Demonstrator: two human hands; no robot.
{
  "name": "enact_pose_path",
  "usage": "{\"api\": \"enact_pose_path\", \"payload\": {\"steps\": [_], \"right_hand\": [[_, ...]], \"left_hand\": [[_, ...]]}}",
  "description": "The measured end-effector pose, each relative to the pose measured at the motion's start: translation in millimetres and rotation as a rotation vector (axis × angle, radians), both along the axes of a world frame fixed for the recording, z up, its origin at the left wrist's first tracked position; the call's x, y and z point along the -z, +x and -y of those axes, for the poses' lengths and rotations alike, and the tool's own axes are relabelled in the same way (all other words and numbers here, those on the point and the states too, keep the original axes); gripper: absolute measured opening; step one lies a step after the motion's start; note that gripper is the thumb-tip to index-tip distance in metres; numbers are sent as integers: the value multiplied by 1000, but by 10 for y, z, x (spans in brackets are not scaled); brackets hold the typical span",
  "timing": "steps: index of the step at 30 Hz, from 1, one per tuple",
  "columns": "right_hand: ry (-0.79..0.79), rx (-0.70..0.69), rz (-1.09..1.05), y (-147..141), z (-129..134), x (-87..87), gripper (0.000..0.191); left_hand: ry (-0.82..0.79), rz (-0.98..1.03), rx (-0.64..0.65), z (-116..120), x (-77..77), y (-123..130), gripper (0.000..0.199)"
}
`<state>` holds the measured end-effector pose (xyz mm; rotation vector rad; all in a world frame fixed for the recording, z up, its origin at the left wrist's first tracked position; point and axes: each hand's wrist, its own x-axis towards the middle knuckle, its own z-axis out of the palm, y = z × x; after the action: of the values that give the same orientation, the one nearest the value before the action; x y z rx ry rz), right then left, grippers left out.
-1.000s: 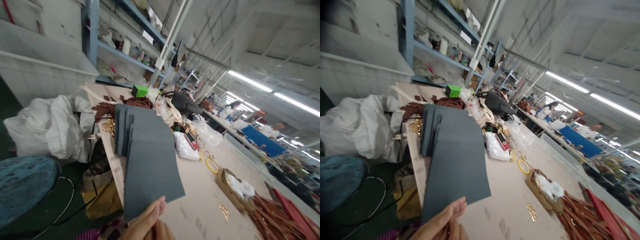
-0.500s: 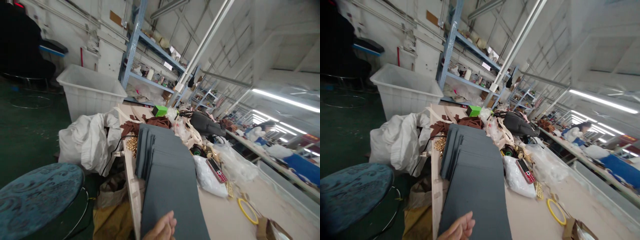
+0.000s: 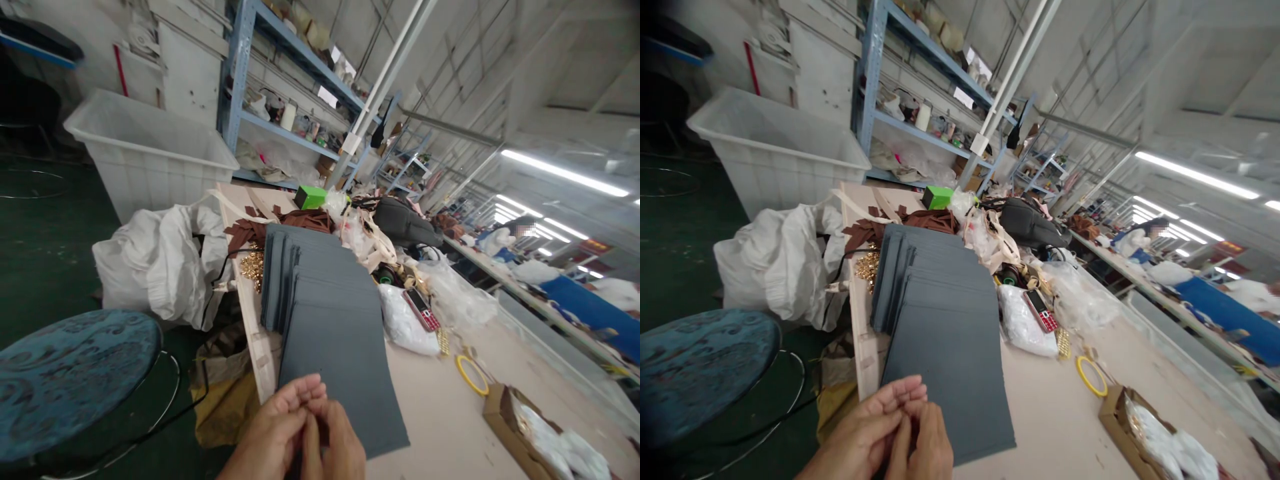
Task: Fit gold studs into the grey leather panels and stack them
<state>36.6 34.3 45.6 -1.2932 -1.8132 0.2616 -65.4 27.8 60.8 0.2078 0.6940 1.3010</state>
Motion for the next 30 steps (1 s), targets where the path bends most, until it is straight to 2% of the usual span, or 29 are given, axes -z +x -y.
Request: {"api": "enact_pose_path", "payload": {"steps": [3, 5, 7, 9, 12, 15, 18, 20, 23, 25, 28, 30], "right_hand": [[-73, -134, -102, -16, -30, -129, 18], [-101, -173, -91, -1, -77, -201, 18], [-78, -139, -9, 55, -152, -228, 19], [-23, -79, 145, 152, -228, -210, 19], [-36, -71, 421, 338, -253, -193, 19], [-301, -176, 528, 531, -127, -304, 21], [-675, -333, 394, 700, 36, -476, 18], [-838, -332, 225, 782, 103, -527, 15], [-951, -203, -55, 845, 133, -464, 15], [-995, -162, -216, 846, 124, -387, 17], [-1023, -158, -384, 797, 93, -315, 19], [-1022, -174, -441, 752, 72, -302, 20]], "left_hand": [[-103, -40, -50, -44, -124, -77, 31], [-151, -73, -86, -63, -215, -137, 29], [-170, -104, -104, -54, -275, -216, 28], [-153, -162, -81, 0, -263, -323, 26], [-84, -365, 27, 177, -60, -504, 29], [-40, -597, 191, 434, 268, -606, 51], [-34, -660, 388, 679, 469, -543, 55], [26, -559, 439, 775, 466, -433, 50], [148, -337, 379, 770, 314, -270, 42], [148, -286, 370, 686, 173, -205, 41], [27, -375, 429, 530, -5, -174, 45], [-47, -470, 455, 455, -57, -172, 50]]}}
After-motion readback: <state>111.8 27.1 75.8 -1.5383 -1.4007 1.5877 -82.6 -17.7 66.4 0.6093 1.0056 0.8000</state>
